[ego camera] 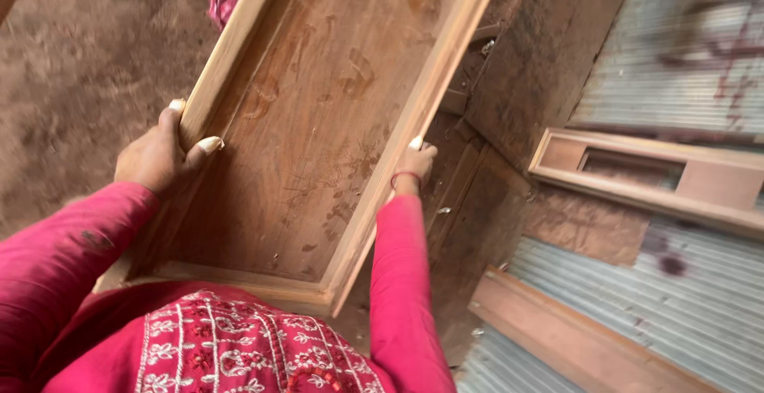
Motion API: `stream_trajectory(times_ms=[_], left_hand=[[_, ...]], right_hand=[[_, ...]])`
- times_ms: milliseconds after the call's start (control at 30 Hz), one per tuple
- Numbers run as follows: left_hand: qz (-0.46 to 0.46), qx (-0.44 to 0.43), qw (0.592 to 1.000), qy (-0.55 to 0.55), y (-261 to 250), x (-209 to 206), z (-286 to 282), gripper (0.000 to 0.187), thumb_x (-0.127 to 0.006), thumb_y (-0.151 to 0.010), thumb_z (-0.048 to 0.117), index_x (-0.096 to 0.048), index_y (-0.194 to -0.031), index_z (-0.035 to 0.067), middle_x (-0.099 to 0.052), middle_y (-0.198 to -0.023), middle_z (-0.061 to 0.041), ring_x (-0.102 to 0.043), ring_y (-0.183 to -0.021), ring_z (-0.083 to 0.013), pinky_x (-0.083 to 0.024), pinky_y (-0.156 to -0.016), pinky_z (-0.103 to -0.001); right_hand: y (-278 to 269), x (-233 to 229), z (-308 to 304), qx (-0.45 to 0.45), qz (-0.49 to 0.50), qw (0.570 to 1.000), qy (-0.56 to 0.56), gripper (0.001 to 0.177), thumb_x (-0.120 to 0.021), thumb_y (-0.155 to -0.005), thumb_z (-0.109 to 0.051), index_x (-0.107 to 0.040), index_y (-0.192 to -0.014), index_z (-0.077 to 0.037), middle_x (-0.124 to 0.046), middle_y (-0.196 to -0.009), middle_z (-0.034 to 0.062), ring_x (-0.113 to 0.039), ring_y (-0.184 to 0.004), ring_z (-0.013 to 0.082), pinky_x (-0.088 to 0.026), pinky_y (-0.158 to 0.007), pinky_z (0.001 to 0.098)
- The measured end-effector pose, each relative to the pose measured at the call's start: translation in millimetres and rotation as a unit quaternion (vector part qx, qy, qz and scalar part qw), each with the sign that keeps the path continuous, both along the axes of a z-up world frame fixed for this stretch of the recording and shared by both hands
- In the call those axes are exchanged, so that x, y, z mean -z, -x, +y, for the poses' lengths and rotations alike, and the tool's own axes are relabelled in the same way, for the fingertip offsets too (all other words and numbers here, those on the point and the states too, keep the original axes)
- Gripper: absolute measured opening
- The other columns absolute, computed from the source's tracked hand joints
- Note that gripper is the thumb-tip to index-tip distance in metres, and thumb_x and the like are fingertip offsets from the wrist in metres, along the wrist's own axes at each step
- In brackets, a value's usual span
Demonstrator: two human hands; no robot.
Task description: The person sands a rectangular wooden frame using a sanding block held in the right hand. They move the block along the edges and corners of the frame, occasionally repositioning the frame with both hands to access different sides.
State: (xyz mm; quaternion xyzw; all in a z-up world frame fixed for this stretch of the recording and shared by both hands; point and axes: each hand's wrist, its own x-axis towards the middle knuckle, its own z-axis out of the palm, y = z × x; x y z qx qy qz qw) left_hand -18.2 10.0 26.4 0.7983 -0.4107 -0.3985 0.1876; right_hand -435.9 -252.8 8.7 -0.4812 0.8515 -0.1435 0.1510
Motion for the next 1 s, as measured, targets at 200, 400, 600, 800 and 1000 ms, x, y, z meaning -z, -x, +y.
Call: stream_trajectory(times_ms=[200, 400, 600, 800, 1000], left_hand=[[-0.292, 0.004, 0.916, 0.274, -23, -28, -103, 0.084, -0.065, -0.101, 0.061, -0.034, -0.152, 0.002, -0.054, -0.152, -0.021, -0.060, -0.115, -0.0332, -0.053, -0.099, -0.040], [-0.060, 0.007, 0.995, 0.082, -27, -21, -214, 0.106, -0.078, -0.084, 0.062, -0.022, -0.163, 0.020, -0.055, -0.130, -0.027, -0.064, -0.101, -0.0451, -0.053, -0.076, -0.054], [-0.012, 0.020, 0.996, 0.088, -32, 16, -200, 0.097, -0.073, -0.094, 0.060, -0.020, -0.169, 0.030, -0.064, -0.117, -0.029, -0.067, -0.092, -0.0501, -0.053, -0.078, -0.058], [-0.045, 0.017, 0.996, 0.075, -27, -9, -201, 0.096, -0.072, -0.093, 0.064, -0.021, -0.169, 0.032, -0.067, -0.110, -0.028, -0.067, -0.089, -0.0501, -0.053, -0.077, -0.059], [-0.025, 0.016, 0.997, 0.075, -37, -21, -199, 0.095, -0.070, -0.093, 0.063, -0.020, -0.168, 0.033, -0.065, -0.111, -0.030, -0.067, -0.091, -0.0500, -0.054, -0.079, -0.059]], right_hand=[[20, -12, 211, -0.091, 0.001, 0.996, 0.019, 0.078, -0.066, -0.084, 0.011, -0.019, -0.147, 0.005, -0.035, -0.149, 0.0250, -0.040, -0.137, 0.0359, -0.032, -0.112, 0.0435], [34, -44, 317, -0.065, 0.158, 0.983, -0.066, 0.044, -0.068, -0.083, -0.003, -0.041, -0.118, -0.001, -0.057, -0.112, 0.0232, -0.058, -0.106, 0.0413, -0.045, -0.088, 0.0492], [-4, -21, -24, -0.223, 0.159, 0.950, 0.152, 0.045, -0.067, -0.089, -0.011, -0.050, -0.127, 0.006, -0.067, -0.106, 0.0261, -0.068, -0.097, 0.0433, -0.053, -0.081, 0.0497], [-15, -9, -199, -0.091, 0.102, 0.988, 0.071, 0.030, -0.057, -0.106, -0.033, -0.061, -0.106, -0.003, -0.074, -0.101, 0.0193, -0.071, -0.093, 0.0382, -0.054, -0.078, 0.0465], [19, -17, 92, -0.265, 0.164, 0.937, 0.158, 0.063, -0.072, -0.073, -0.002, -0.046, -0.129, 0.011, -0.065, -0.107, 0.0302, -0.065, -0.096, 0.0442, -0.053, -0.083, 0.0512]])
